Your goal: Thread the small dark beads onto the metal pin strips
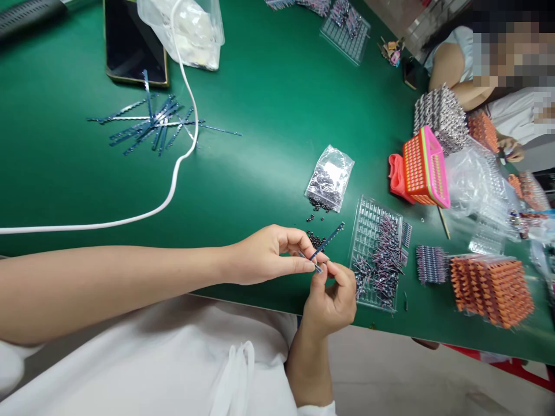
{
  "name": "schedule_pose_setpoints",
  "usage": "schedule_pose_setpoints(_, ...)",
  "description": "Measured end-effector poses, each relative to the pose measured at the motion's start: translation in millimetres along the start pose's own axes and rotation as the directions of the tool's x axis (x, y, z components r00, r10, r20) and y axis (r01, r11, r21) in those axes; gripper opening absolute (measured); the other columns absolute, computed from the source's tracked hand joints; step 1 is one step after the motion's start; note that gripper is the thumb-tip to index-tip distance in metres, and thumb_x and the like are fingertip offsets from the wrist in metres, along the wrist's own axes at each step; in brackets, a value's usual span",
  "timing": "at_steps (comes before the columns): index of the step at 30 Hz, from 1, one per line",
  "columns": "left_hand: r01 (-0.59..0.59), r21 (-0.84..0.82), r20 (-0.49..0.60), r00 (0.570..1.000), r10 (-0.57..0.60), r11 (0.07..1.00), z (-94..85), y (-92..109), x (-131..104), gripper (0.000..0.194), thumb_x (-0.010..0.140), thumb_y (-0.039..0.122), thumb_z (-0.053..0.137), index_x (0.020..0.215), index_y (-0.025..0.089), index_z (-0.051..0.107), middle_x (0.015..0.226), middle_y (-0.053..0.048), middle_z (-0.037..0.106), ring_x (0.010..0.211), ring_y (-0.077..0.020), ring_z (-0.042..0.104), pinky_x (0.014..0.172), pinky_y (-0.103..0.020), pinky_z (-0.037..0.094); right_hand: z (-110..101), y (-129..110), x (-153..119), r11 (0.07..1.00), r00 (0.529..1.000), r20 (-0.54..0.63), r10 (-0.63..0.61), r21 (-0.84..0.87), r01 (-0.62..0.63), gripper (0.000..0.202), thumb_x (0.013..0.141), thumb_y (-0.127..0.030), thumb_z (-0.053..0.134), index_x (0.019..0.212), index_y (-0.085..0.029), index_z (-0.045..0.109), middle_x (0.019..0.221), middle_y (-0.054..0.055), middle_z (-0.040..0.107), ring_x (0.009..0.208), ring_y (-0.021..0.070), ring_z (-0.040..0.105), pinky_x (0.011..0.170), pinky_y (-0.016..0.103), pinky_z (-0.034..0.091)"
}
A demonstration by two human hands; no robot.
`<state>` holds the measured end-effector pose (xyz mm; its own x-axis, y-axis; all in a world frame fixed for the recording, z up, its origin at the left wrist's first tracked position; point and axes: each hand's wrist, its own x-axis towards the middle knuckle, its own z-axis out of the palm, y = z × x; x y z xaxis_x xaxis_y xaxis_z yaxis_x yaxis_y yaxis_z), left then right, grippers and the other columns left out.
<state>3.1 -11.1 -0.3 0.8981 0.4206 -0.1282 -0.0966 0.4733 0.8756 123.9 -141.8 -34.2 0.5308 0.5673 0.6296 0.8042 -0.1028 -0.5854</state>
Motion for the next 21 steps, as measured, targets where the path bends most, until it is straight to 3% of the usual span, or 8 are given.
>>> schedule_pose_setpoints(12, -0.054, 0.179, 0.039, 0.998, 0.048, 0.982, 2.7, 2.7, -4.6, 0.013, 0.088, 0.025, 0.065, 0.083, 0.016, 0.058, 0.112, -0.014, 0.074, 0.120, -0.0278, 0.065, 0.102, -0.043, 0.048, 1.0, -1.0, -2.3, 0.999, 0.998, -0.053, 0.026, -0.038, -0.028, 0.017, 0.084, -0.013, 0.071, 0.100, -0.020, 0.068, 0.087, 0.003, 0.071, 0.075, 0.0131, 0.066, 0.065, 0.026, 0.054)
schedule_pose_setpoints(21, -0.121, 0.287, 0.087, 0.991, 0.100, 0.950, 2.6, 0.2, -7.2, 0.008, 0.090, 0.024, 0.062, 0.088, 0.016, 0.059, 0.122, -0.013, 0.072, 0.122, -0.0245, 0.064, 0.101, -0.039, 0.049, 2.4, -1.8, -0.9, 0.998, 0.997, -0.063, 0.038, -0.052, -0.041, 0.009, 0.086, -0.016, 0.068, 0.093, -0.020, 0.067, 0.081, 0.001, 0.069, 0.072, 0.0120, 0.065, 0.063, 0.024, 0.052)
